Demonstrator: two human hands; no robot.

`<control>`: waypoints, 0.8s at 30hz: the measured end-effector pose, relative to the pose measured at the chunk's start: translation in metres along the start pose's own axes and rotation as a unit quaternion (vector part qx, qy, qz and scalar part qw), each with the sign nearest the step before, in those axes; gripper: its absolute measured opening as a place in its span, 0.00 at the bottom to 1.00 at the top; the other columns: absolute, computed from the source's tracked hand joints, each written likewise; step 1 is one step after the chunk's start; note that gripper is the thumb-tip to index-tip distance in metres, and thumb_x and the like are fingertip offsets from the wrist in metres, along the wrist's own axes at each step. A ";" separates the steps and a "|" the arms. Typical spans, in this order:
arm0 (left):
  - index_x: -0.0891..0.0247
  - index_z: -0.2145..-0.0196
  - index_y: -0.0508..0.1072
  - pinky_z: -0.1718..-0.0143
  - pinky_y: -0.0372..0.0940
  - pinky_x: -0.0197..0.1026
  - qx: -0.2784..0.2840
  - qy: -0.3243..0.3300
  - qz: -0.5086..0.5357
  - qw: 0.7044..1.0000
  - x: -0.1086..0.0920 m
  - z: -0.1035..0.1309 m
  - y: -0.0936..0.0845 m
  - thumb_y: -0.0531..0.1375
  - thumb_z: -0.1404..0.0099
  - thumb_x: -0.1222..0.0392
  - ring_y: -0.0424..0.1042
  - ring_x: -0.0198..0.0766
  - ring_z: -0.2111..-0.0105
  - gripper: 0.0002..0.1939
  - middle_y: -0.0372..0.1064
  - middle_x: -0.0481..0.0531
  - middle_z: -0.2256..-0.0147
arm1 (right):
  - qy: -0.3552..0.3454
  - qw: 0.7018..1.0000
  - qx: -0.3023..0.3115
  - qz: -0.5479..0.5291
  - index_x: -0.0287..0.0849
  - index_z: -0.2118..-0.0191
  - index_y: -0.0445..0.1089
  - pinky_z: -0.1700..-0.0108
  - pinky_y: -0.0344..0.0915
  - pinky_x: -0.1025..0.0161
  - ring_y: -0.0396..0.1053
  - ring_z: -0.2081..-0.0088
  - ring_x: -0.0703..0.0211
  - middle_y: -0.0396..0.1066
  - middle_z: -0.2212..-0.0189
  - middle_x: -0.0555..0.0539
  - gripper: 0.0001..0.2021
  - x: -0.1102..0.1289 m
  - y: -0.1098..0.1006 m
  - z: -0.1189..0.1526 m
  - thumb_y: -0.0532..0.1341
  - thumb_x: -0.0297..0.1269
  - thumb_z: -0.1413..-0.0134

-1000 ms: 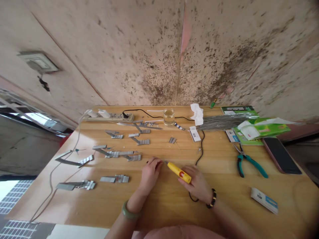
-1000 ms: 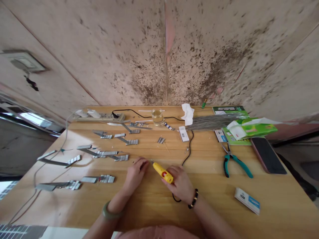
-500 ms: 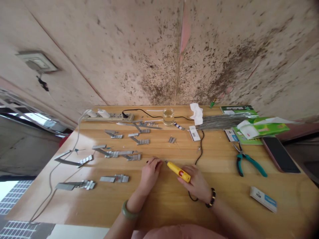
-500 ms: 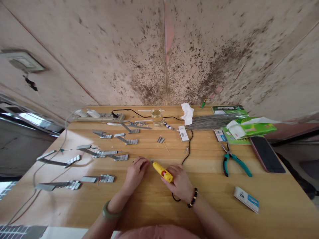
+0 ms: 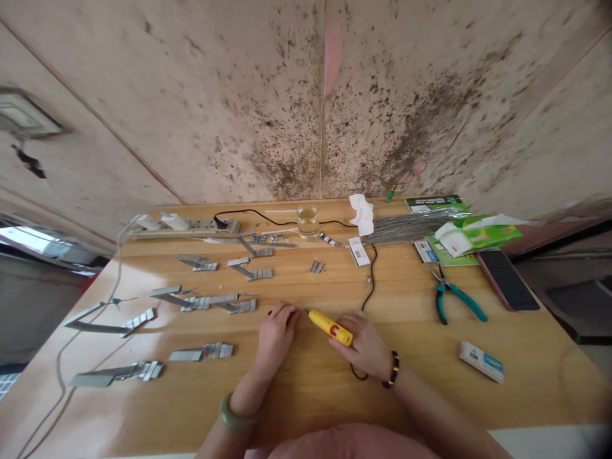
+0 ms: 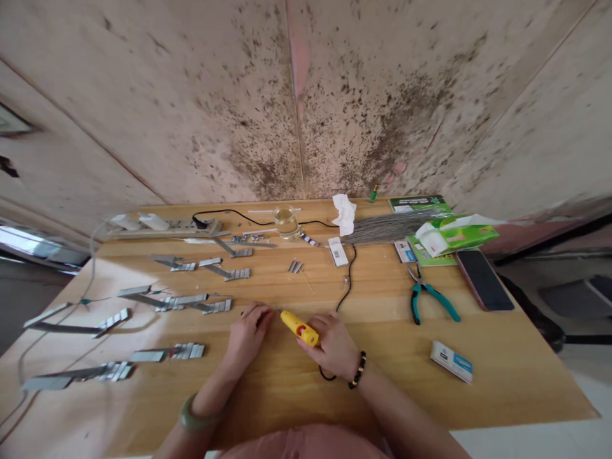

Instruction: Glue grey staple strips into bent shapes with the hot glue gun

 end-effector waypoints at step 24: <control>0.61 0.66 0.70 0.65 0.65 0.38 -0.004 0.014 -0.008 1.000 0.000 0.000 0.001 0.51 0.34 0.59 0.70 0.37 0.66 0.09 0.70 0.52 0.66 | 0.009 1.000 0.011 0.001 0.41 0.67 0.63 0.60 0.55 0.59 0.65 0.66 0.58 0.69 0.70 0.48 0.08 -0.004 0.003 0.002 0.55 0.41 0.41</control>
Point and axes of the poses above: each hand's wrist, its own z-axis away from the middle knuckle, its own y-axis out of the palm, x = y × z, the point moved 9 cm from there along -z, towards the middle knuckle
